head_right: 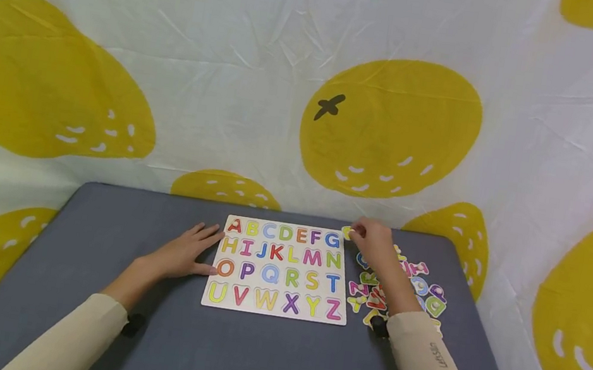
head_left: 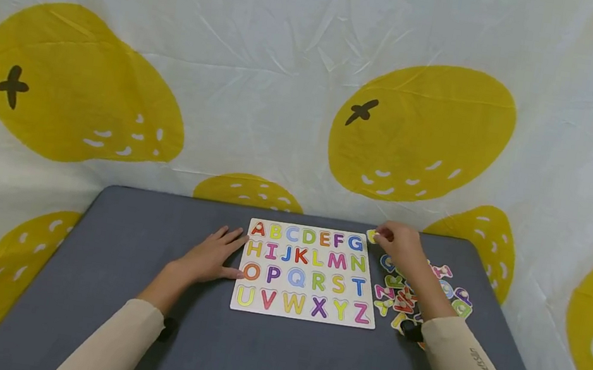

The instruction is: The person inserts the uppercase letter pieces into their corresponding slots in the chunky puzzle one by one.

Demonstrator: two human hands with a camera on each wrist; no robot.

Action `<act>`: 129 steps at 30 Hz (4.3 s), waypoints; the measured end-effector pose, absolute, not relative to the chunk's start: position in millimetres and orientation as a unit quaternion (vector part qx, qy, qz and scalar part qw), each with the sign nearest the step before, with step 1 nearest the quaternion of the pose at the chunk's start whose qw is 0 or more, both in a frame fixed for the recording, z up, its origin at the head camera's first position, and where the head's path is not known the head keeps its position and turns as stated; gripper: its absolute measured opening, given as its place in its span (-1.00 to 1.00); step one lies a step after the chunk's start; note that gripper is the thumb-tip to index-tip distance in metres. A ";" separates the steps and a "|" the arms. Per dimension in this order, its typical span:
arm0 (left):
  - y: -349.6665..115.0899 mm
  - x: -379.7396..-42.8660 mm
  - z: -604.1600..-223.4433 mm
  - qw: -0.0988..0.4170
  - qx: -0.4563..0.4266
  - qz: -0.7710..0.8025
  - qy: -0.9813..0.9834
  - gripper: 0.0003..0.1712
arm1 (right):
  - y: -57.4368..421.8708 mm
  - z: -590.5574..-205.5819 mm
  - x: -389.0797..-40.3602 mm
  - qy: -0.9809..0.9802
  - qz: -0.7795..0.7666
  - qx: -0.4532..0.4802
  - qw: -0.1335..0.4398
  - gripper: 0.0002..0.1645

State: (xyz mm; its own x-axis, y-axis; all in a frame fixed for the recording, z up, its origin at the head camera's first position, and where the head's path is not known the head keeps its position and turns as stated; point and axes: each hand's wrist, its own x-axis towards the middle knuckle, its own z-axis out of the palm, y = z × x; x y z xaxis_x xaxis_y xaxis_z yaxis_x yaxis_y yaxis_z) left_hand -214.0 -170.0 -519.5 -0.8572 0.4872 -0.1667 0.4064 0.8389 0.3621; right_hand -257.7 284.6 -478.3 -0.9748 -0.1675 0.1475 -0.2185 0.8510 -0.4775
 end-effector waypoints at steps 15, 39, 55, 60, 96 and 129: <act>-172.5 -213.7 -518.1 0.124 0.240 0.163 0.949 0.09 | 151.3 -486.7 -278.1 -0.929 0.321 0.182 0.002 -0.84; -174.0 -215.5 -520.1 0.117 0.243 0.158 0.950 0.08 | 67.2 -516.3 -297.0 -0.938 0.281 0.198 -0.047 -0.86; -171.1 -215.6 -521.8 0.122 0.245 0.154 0.949 0.09 | 73.1 -514.3 -294.1 -0.934 0.290 0.206 -0.043 -0.75; -170.7 -216.6 -522.7 0.124 0.240 0.154 0.951 0.09 | 86.7 -506.0 -291.6 -0.931 0.308 0.188 -0.054 -0.73; -167.7 -214.0 -519.9 0.136 0.230 0.153 0.951 0.09 | 355.6 -481.0 -200.8 -0.965 0.258 0.038 0.037 -0.68; -167.2 -214.1 -522.3 0.134 0.229 0.151 0.952 0.09 | 421.0 -504.8 -184.6 -0.983 0.173 -0.038 -0.041 -0.71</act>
